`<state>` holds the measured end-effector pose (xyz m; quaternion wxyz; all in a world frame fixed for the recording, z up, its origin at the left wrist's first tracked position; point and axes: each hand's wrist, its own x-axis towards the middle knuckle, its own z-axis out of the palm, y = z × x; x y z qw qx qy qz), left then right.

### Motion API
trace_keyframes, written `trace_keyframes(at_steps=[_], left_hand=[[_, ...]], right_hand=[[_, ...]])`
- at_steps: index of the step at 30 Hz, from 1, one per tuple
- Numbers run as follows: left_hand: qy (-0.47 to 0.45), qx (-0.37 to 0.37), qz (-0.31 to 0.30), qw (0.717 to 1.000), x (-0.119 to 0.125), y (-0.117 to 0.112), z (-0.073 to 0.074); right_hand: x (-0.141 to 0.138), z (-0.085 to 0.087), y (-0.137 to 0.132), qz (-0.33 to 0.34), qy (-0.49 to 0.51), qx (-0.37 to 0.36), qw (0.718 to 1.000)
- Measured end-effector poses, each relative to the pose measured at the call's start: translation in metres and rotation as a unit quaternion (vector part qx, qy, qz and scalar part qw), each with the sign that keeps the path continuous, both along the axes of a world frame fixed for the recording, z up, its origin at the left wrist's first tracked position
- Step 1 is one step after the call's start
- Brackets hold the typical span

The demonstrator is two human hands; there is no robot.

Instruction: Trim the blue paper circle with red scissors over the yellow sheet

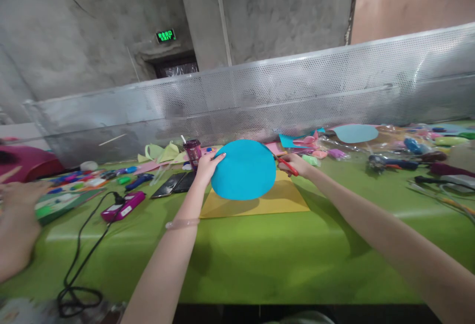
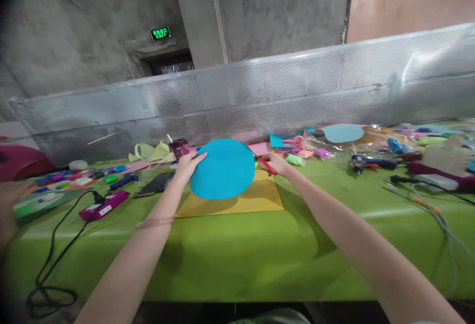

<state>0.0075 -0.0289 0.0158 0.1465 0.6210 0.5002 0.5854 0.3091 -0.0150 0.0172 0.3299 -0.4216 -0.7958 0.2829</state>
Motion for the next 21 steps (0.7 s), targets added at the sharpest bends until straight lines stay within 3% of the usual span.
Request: trace_keyframes(at_steps=[21], left_hand=[[-0.018,-0.007,-0.024,1.0,-0.0052,0.0019,-0.0015]], right_hand=[[0.0035,0.0004,0.0018,0.008,-0.034,0.014,0.999]])
